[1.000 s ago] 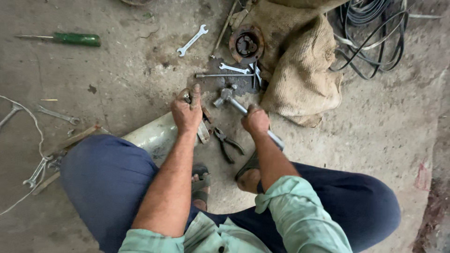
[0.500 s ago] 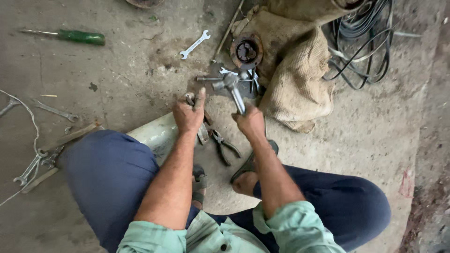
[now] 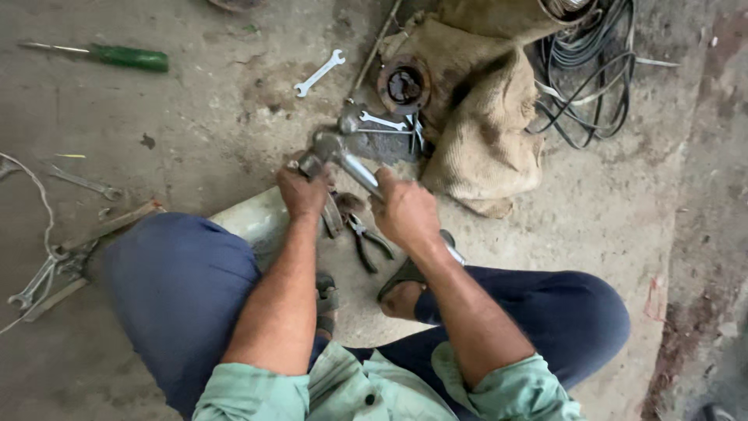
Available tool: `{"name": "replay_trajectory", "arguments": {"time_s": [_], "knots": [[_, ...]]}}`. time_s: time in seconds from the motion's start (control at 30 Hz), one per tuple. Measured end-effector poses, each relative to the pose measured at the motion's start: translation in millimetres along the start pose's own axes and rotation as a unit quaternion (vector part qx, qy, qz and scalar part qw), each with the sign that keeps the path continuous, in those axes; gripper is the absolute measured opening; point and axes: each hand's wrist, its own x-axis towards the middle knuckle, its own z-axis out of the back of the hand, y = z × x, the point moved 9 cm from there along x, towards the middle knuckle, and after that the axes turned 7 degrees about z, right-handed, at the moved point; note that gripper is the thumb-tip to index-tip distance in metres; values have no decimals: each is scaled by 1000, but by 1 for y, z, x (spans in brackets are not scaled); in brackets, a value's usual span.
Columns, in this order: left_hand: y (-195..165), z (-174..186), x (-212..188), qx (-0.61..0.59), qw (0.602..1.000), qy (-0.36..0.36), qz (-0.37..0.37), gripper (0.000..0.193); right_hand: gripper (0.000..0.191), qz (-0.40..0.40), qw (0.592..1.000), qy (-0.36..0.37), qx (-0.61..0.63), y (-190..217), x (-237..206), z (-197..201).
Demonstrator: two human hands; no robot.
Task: The person sits on the floor and uses a hammer and chisel to remove a metal ring from a cylindrical motor. They repeatedly strike the chisel to loosen the ring, then use pliers to pull it off.
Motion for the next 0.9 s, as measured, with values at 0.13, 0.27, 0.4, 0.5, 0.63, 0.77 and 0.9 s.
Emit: {"name": "replay_trajectory", "arguments": {"time_s": [0.13, 0.27, 0.4, 0.5, 0.63, 0.77, 0.9], "knots": [[20, 0, 1, 50, 992, -2, 118, 48, 30, -158, 975, 11, 157, -47, -7, 1], [22, 0, 4, 18, 988, -2, 151, 52, 34, -73, 964, -164, 198, -89, 11, 13], [9, 4, 11, 43, 992, -40, 109, 61, 43, -141, 980, -107, 95, -152, 36, -52], [14, 5, 13, 45, 986, -58, 150, 63, 51, -114, 990, -33, 77, -174, 41, -108], [15, -1, 12, 72, 977, -67, 192, 69, 55, -123, 990, 61, 39, -188, 31, -145], [-31, -13, 16, 38, 992, -6, 119, 67, 59, -104, 981, 132, 100, -178, 26, -155], [-89, -35, 27, 116, 974, 185, 54, 67, 50, -138, 982, 119, 46, -183, 26, -148]]}}
